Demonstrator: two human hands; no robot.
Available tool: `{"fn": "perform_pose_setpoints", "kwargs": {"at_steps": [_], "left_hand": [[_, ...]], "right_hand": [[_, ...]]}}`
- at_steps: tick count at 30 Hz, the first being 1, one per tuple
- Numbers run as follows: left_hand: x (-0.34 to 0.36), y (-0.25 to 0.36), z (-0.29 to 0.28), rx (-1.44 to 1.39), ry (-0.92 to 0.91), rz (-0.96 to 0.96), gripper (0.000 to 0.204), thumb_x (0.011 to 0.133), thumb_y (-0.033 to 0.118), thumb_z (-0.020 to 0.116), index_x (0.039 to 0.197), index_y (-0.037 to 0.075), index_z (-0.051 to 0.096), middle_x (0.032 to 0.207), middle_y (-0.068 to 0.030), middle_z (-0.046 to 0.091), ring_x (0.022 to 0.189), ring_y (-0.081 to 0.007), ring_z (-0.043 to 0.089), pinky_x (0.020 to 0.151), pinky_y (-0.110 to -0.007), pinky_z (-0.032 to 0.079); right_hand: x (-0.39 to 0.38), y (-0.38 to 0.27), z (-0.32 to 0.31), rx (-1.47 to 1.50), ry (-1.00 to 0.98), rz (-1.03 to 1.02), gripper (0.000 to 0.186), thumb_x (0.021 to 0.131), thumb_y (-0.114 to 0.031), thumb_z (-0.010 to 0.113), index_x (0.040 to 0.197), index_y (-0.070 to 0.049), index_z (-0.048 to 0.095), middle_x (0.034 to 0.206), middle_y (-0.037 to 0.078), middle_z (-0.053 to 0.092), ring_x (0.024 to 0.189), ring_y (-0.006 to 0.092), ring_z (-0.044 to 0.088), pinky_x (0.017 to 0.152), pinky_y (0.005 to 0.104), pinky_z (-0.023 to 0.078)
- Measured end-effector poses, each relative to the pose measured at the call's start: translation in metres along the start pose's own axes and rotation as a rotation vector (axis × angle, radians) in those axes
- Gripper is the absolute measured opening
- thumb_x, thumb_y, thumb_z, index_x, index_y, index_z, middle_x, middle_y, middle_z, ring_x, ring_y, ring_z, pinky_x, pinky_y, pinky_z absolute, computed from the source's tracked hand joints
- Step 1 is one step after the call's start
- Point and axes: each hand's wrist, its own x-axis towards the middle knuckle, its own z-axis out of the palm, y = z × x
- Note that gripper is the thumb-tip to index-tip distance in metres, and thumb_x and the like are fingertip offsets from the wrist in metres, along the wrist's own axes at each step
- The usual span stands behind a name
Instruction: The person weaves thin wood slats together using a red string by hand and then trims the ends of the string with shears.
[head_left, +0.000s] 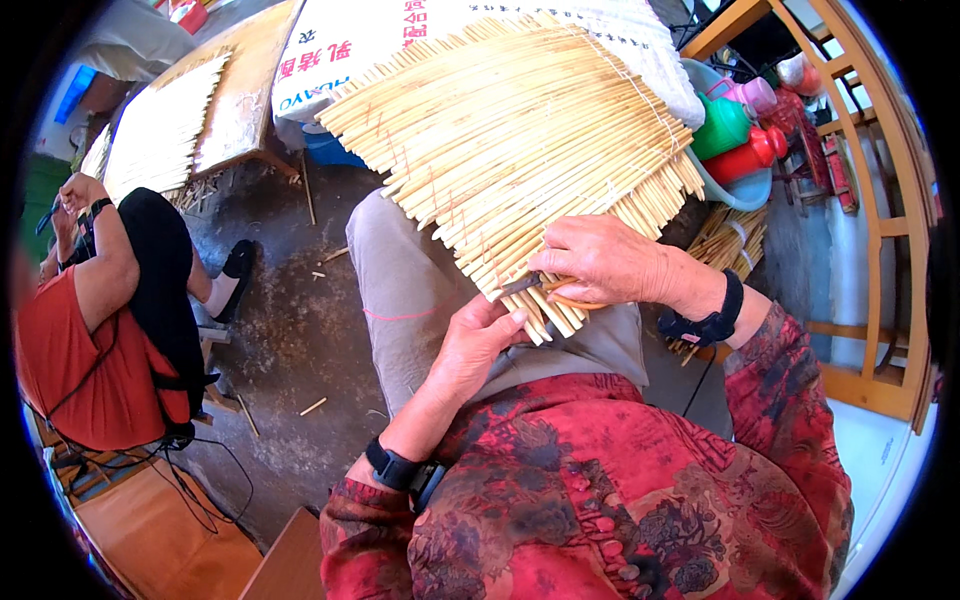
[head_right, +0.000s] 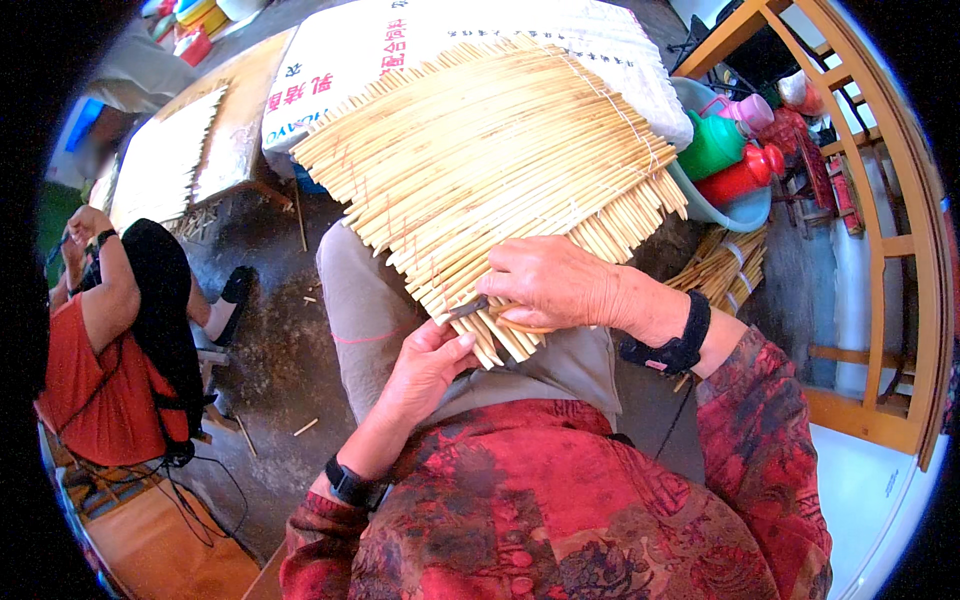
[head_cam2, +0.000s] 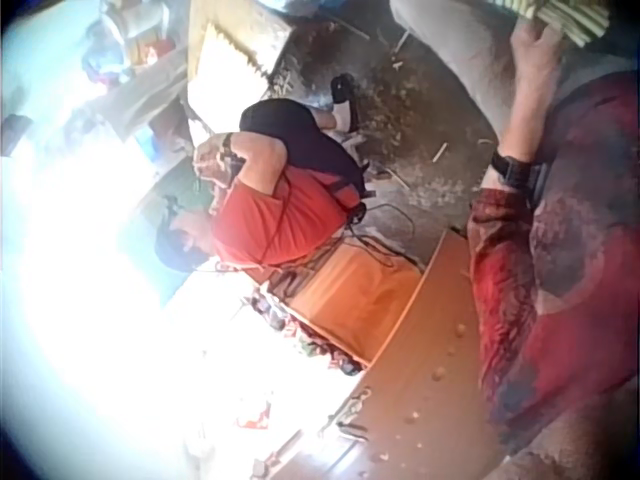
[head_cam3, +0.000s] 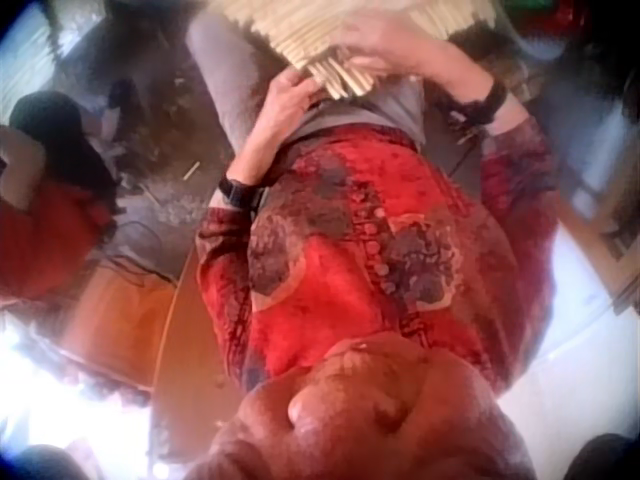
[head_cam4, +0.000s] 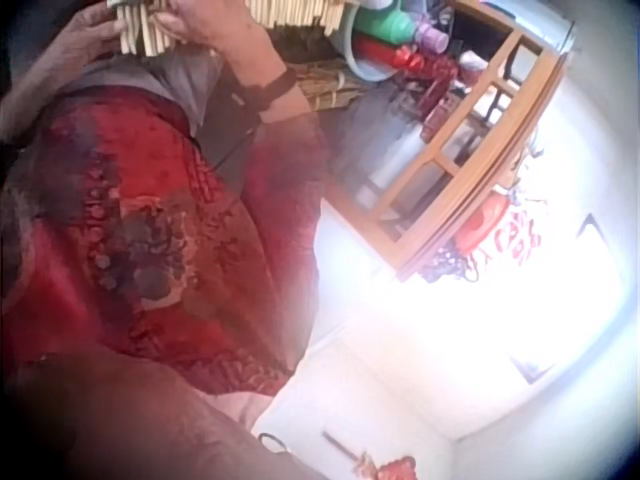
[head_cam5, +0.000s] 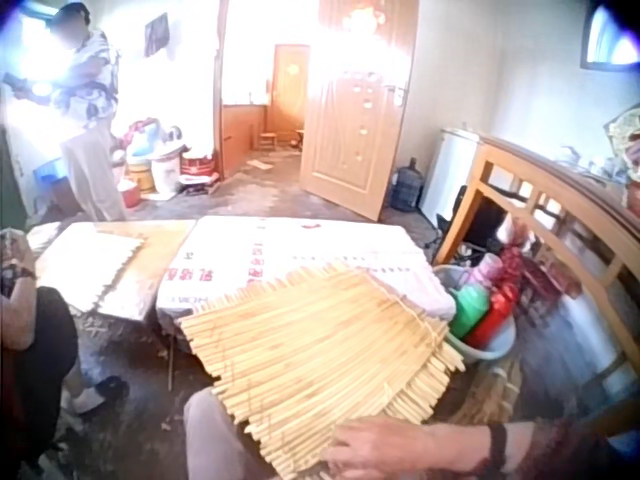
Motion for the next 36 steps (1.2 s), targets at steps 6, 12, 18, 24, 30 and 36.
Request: {"fn": "perform_pose_setpoints", "kwargs": {"at_steps": [6,12,18,24,30,36], "left_hand": [[0.005,-0.008,-0.002,0.011,0.017,-0.059,0.033,0.094,0.013,0.051,0.125,0.000,0.048,0.116,-0.0104,0.059,0.100,-0.0210,0.061,0.091,-0.037,0.050],[0.003,-0.005,0.000,-0.007,0.002,-0.047,0.032,0.095,0.014,0.051,0.123,-0.001,0.049,0.115,-0.0105,0.060,0.098,-0.0212,0.062,0.090,-0.037,0.050],[0.003,-0.007,-0.003,-0.013,-0.001,-0.048,0.030,0.094,0.013,0.052,0.121,-0.002,0.051,0.114,-0.0107,0.060,0.098,-0.0215,0.062,0.088,-0.037,0.051],[0.002,-0.003,-0.004,0.192,0.028,-0.034,0.030,0.093,0.010,0.053,0.121,-0.002,0.050,0.114,-0.0099,0.060,0.099,-0.0216,0.061,0.088,-0.037,0.051],[0.000,0.014,-0.006,0.202,0.108,0.111,0.035,0.091,0.012,0.055,0.123,-0.002,0.048,0.115,-0.0115,0.059,0.100,-0.0214,0.061,0.086,-0.038,0.052],[-0.004,0.012,-0.022,0.082,0.135,0.031,0.025,0.091,0.010,0.055,0.114,0.000,0.052,0.111,-0.0111,0.061,0.098,-0.0212,0.062,0.083,-0.037,0.052]], "right_hand": [[0.005,0.010,0.006,-0.028,-0.017,-0.092,0.036,0.066,-0.020,0.073,0.096,-0.007,0.058,0.078,0.008,0.050,0.073,0.0279,0.056,0.061,0.0380,0.047],[0.008,0.010,0.004,-0.009,-0.023,-0.088,0.026,0.066,-0.019,0.069,0.086,-0.007,0.056,0.077,0.008,0.050,0.070,0.0274,0.057,0.056,0.0381,0.049],[0.010,0.008,0.003,0.030,-0.056,-0.087,0.026,0.070,-0.020,0.068,0.092,-0.009,0.058,0.076,0.008,0.050,0.067,0.0273,0.057,0.056,0.0374,0.049],[0.026,-0.024,-0.002,0.294,0.162,-0.115,0.036,0.071,-0.017,0.074,0.104,-0.009,0.062,0.078,0.007,0.054,0.065,0.0251,0.057,0.056,0.0328,0.047],[-0.014,-0.021,-0.011,0.340,0.438,0.437,0.033,0.075,-0.005,0.072,0.106,-0.004,0.061,0.080,0.007,0.053,0.067,0.0132,0.053,0.060,0.0251,0.044],[-0.061,-0.028,0.008,0.078,0.397,0.709,0.032,0.077,-0.008,0.068,0.107,-0.005,0.058,0.089,0.013,0.056,0.081,0.0299,0.059,0.069,0.0339,0.049]]}}
